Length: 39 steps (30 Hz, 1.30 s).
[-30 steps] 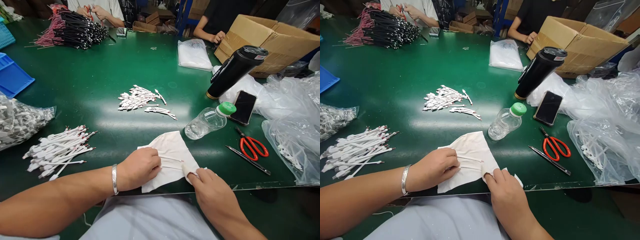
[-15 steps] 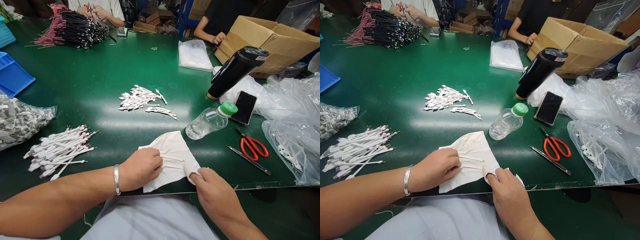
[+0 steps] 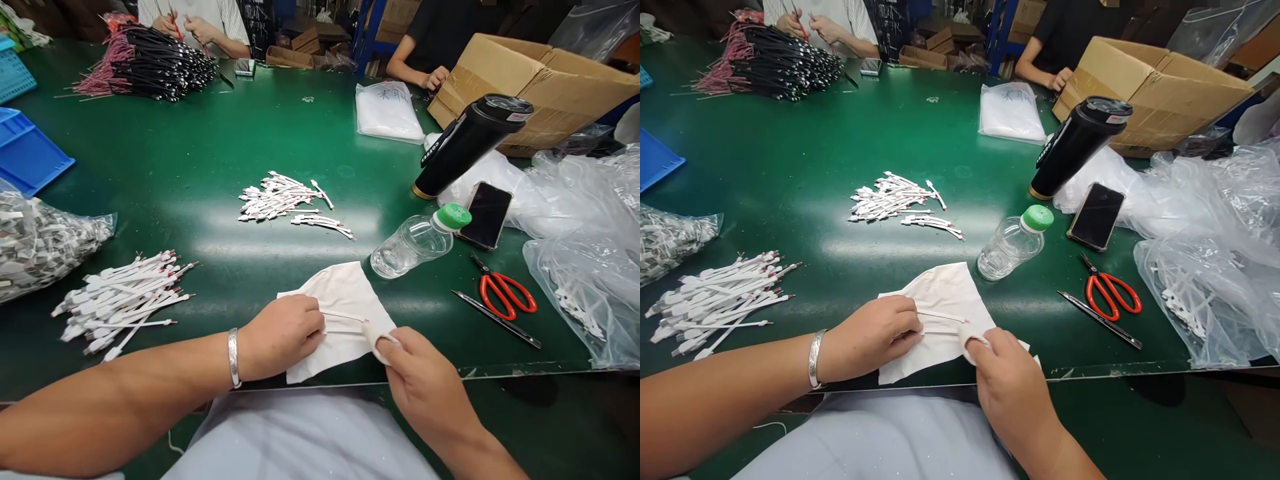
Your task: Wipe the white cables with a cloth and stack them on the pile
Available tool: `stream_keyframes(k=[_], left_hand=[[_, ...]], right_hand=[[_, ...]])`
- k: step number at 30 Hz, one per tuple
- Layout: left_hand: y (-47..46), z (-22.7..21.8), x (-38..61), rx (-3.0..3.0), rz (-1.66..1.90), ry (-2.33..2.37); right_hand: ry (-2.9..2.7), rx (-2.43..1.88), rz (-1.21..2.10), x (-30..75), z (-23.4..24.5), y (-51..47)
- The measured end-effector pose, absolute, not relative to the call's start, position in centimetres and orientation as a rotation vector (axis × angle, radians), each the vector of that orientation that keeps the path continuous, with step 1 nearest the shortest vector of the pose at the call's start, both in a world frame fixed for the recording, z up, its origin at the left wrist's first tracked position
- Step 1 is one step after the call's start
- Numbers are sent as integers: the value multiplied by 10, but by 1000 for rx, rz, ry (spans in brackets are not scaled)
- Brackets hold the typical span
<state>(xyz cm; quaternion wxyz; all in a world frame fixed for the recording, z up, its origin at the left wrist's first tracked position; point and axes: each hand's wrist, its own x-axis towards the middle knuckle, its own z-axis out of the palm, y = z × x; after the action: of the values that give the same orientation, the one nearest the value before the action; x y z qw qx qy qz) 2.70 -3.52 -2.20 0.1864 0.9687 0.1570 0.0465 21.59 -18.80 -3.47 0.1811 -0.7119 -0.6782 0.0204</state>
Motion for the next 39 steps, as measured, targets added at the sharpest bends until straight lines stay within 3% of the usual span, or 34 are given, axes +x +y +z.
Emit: stream_keyframes(k=[6,14,39], left_hand=[[-36,-21,27,2722,125,450],[-35,-21,27,2692,98,445],[-36,-22,27,2665,92,449]], right_hand=[[-2189,-1661,-35,198,-38,-158],[-2346,-1615,-319,180,-41,-150],[-2445,-1456,-122,202,-41,-151]])
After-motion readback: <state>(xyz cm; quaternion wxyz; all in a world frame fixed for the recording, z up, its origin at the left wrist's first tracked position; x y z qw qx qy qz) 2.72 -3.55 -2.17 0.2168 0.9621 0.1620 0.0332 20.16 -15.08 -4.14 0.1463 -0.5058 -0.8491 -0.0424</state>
